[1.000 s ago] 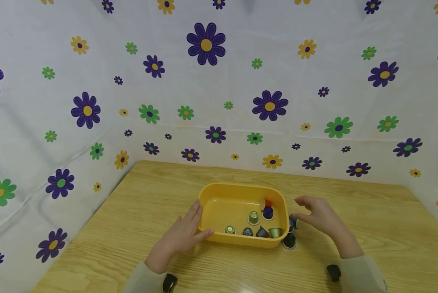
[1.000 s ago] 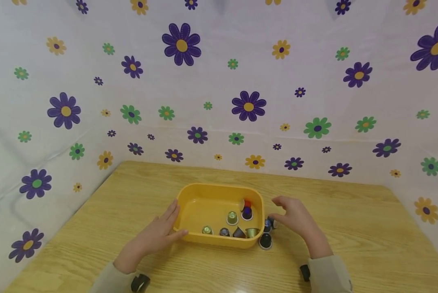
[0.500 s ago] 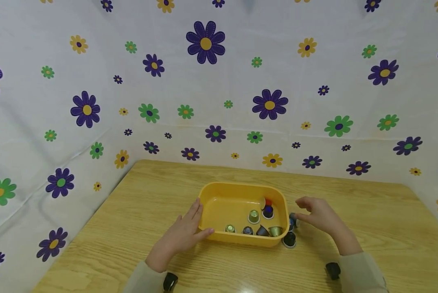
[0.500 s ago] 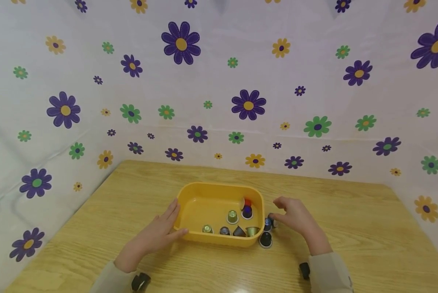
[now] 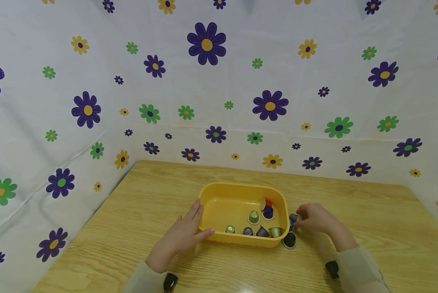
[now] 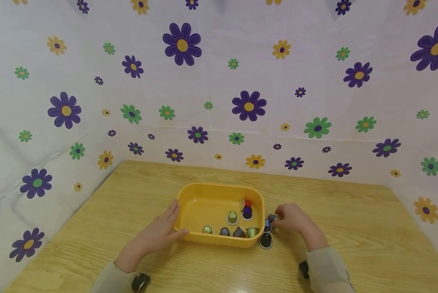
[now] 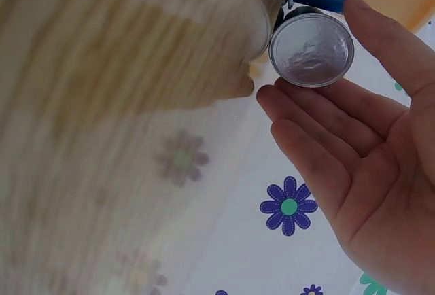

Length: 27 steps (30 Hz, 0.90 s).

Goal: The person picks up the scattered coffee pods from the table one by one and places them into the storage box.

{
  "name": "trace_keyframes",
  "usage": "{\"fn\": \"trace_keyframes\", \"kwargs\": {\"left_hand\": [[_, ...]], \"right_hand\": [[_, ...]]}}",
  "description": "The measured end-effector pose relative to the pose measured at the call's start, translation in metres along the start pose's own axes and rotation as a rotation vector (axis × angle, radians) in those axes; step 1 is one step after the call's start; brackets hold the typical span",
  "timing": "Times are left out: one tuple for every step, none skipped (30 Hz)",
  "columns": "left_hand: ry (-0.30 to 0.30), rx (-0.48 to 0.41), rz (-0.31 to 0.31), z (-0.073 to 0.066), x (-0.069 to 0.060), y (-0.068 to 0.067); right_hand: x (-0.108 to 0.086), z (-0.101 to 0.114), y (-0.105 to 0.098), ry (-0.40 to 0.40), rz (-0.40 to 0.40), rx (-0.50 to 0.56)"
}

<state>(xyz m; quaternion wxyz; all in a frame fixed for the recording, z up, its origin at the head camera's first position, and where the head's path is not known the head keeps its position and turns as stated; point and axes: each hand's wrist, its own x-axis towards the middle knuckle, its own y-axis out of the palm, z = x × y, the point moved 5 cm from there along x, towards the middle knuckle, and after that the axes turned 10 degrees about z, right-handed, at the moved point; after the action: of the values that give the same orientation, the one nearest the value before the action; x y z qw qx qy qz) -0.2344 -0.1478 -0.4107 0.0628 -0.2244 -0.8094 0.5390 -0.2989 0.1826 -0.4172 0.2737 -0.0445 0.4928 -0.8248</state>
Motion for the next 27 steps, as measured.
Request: {"fn": "trace_keyframes", "kwargs": {"left_hand": [[0.0,-0.005,0.001,-0.0002,-0.0001,0.0002],[-0.001,-0.008,0.002,-0.0001,0.0,0.0005],[0.0,-0.012,0.002,-0.0004,-0.0001,0.0006],[-0.001,-0.014,0.002,-0.0003,0.0,0.0008],[-0.003,-0.014,0.003,-0.0002,0.0001,0.0009],[-0.005,-0.008,0.003,0.0001,0.0003,0.001],[-0.007,-0.004,0.003,0.0003,0.0002,0.001],[-0.008,0.0,0.003,0.0004,0.0002,0.0009],[-0.01,0.004,0.003,0.0006,0.0003,0.001],[-0.011,0.01,0.003,0.0008,0.0004,0.001],[-0.011,0.015,0.005,0.0009,0.0003,0.001],[-0.01,0.016,0.004,0.0009,0.0003,0.001],[-0.01,0.016,0.005,0.0009,0.0004,0.001],[-0.008,0.015,0.005,0.0008,0.0003,0.0011],[-0.009,0.016,0.006,0.001,0.0005,0.0011],[-0.008,0.015,0.004,0.0008,0.0004,0.0008],[-0.007,0.013,0.003,0.0008,0.0004,0.0007],[-0.006,0.01,0.002,0.0007,0.0004,0.0006],[-0.006,0.009,0.002,0.0007,0.0004,0.0004],[-0.006,0.009,0.001,0.0007,0.0003,0.0002],[-0.007,0.01,0.001,0.0008,0.0003,0.0001],[-0.006,0.01,0.001,0.0007,0.0002,0.0001],[-0.007,0.012,0.002,0.0009,0.0002,0.0001],[-0.006,0.011,0.003,0.0008,0.0002,0.0],[-0.007,0.012,0.004,0.0009,0.0002,0.0],[-0.005,0.008,0.005,0.0006,0.0,-0.0001],[-0.005,0.004,0.006,0.0004,-0.0001,-0.0001]], "right_hand": [[0.0001,0.0005,0.0003,-0.003,0.007,-0.003],[0.0003,0.0006,0.0005,0.001,0.011,-0.001],[0.0005,0.0009,0.0007,0.001,0.016,0.0],[0.0007,0.0012,0.0007,0.001,0.019,-0.006],[0.0009,0.0014,0.0007,-0.001,0.02,-0.012],[0.0013,0.0017,0.0006,0.001,0.018,-0.016],[0.0018,0.0018,0.0005,0.002,0.017,-0.018],[0.0021,0.0021,0.0004,-0.001,0.015,-0.02],[0.0023,0.0027,0.0003,-0.008,0.015,-0.024],[0.0023,0.0031,0.0003,-0.014,0.014,-0.024],[0.0023,0.0034,0.0004,-0.018,0.013,-0.023],[0.0022,0.0037,0.0004,-0.023,0.01,-0.022],[0.0022,0.0038,0.0005,-0.028,0.009,-0.021],[0.0021,0.004,0.0006,-0.034,0.009,-0.022],[0.0021,0.004,0.0006,-0.037,0.007,-0.021],[0.0023,0.0038,0.0005,-0.04,0.005,-0.023],[0.0026,0.0036,0.0004,-0.044,0.004,-0.025],[0.0028,0.0034,0.0002,-0.049,0.003,-0.028],[0.003,0.0031,0.0001,-0.051,0.003,-0.028],[0.003,0.0027,0.0,-0.052,0.003,-0.027],[0.003,0.0024,-0.0001,-0.052,0.002,-0.025],[0.0028,0.002,-0.0003,-0.051,0.001,-0.023],[0.0024,0.0018,-0.0006,-0.048,-0.002,-0.021],[0.002,0.0016,-0.0011,-0.046,-0.006,-0.021],[0.0015,0.0014,-0.0017,-0.045,-0.011,-0.02],[0.0009,0.0014,-0.0024,-0.044,-0.018,-0.02],[0.0005,0.0012,-0.0031,-0.04,-0.025,-0.018]]}}
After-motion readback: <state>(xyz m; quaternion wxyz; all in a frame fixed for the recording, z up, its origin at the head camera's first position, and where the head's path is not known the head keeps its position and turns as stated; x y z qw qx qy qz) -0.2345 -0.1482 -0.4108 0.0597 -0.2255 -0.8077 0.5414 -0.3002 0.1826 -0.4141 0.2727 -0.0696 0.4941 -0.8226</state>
